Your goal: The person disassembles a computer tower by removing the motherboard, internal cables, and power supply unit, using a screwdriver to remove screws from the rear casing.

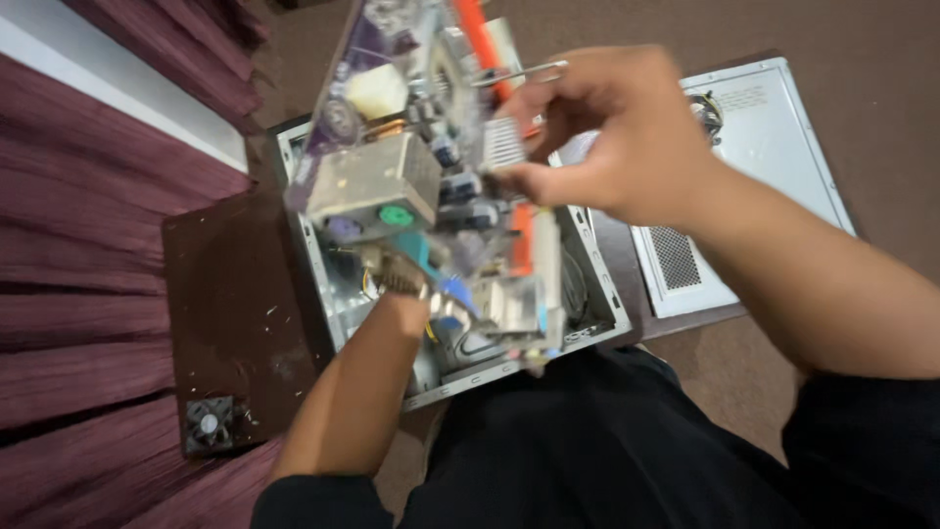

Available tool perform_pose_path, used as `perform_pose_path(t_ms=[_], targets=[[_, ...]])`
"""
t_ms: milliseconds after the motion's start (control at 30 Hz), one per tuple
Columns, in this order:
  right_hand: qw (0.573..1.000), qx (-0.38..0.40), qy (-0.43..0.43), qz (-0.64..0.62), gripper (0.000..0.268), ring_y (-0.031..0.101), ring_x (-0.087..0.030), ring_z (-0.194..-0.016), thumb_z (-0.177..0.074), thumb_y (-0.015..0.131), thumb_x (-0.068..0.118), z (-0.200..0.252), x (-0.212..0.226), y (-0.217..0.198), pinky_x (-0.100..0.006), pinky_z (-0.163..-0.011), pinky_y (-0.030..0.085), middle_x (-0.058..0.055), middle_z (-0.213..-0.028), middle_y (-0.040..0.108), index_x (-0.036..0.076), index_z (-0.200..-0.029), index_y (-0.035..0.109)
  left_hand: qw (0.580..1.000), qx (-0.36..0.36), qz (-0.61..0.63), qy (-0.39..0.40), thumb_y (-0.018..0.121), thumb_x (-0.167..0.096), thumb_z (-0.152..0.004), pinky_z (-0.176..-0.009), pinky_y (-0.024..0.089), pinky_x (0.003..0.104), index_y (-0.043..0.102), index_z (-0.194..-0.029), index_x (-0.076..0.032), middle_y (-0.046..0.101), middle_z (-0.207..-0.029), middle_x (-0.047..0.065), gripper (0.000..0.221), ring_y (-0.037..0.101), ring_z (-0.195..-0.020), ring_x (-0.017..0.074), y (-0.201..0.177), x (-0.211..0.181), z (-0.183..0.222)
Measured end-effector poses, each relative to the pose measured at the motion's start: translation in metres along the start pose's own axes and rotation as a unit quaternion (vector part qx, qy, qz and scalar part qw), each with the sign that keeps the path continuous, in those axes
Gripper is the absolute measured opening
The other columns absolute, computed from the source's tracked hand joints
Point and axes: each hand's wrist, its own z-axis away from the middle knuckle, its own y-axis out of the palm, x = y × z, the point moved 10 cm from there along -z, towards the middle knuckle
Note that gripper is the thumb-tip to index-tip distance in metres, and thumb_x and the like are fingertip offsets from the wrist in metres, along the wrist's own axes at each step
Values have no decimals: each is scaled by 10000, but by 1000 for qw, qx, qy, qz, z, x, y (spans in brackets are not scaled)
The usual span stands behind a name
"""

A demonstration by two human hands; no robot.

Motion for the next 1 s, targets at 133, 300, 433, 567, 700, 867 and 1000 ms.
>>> perform_pose_path(t_ms=[133, 300, 433, 567, 700, 867, 1000], targets=[[992, 5, -10, 124, 336, 732, -185, -773, -853, 924, 210, 20, -4, -38, -274, -657, 604, -139, -961, 740, -29, -966, 717, 998, -12, -68, 3, 719, -308, -775, -967, 471, 327, 698, -1237, -250, 687, -1252, 5, 466, 591, -1147, 181, -9, 1, 3], [921, 14, 35, 388, 357, 633, -122, -768, -895, 922, 371, 59, -25, -86, -306, -717, 476, 28, -800, 671, 91, -872, 701, 989, 37, -143, 2, 670, -532, -897, -832, 527, 340, 812, -1124, -249, 794, -1131, -19, 389, 748, -1024, 177, -21, -61, 16], [859, 42, 90, 502, 416, 732, -135, -815, -912, 892, 467, 97, -59, -125, -309, -663, 544, -22, -886, 749, 74, -960, 763, 985, 101, -110, -89, 666, -496, -902, -807, 499, 291, 807, -1132, -330, 812, -1099, -94, 317, 748, -1003, 87, -21, -76, 20], [705, 108, 185, 676, 480, 708, -90, -829, -947, 738, 678, 145, -113, -162, -249, -627, 537, 76, -948, 741, 209, -1044, 773, 993, 65, -60, -84, 718, -383, -899, -886, 508, 250, 829, -1085, -257, 821, -1114, -53, 250, 753, -1030, 106, -27, -78, 17], [661, 95, 287, 687, 443, 669, -60, -786, -987, 720, 728, 190, -158, -207, -233, -673, 487, 114, -838, 721, 304, -1082, 808, 989, 75, -52, -118, 705, -371, -905, -895, 492, 243, 822, -1126, -290, 812, -1165, -17, 263, 743, -1059, 141, -32, -85, 18], [788, -51, 329, 517, 422, 584, -169, -832, -1102, 980, 358, 328, -286, -279, -351, -680, 429, -78, -930, 668, 31, -1005, 730, 985, 82, -58, -140, 679, -417, -903, -883, 502, 257, 818, -1121, -326, 813, -1155, -64, 274, 746, -1015, 139, -31, -77, 16], [785, -176, 430, 409, 394, 578, -185, -622, -1017, 961, 244, 355, -334, -328, -395, -374, 435, -133, -775, 609, -57, -1030, 706, 981, 88, -50, -165, 672, -417, -904, -914, 496, 246, 822, -1116, -344, 812, -1170, -74, 270, 741, -1074, 119, -32, -77, 15]])
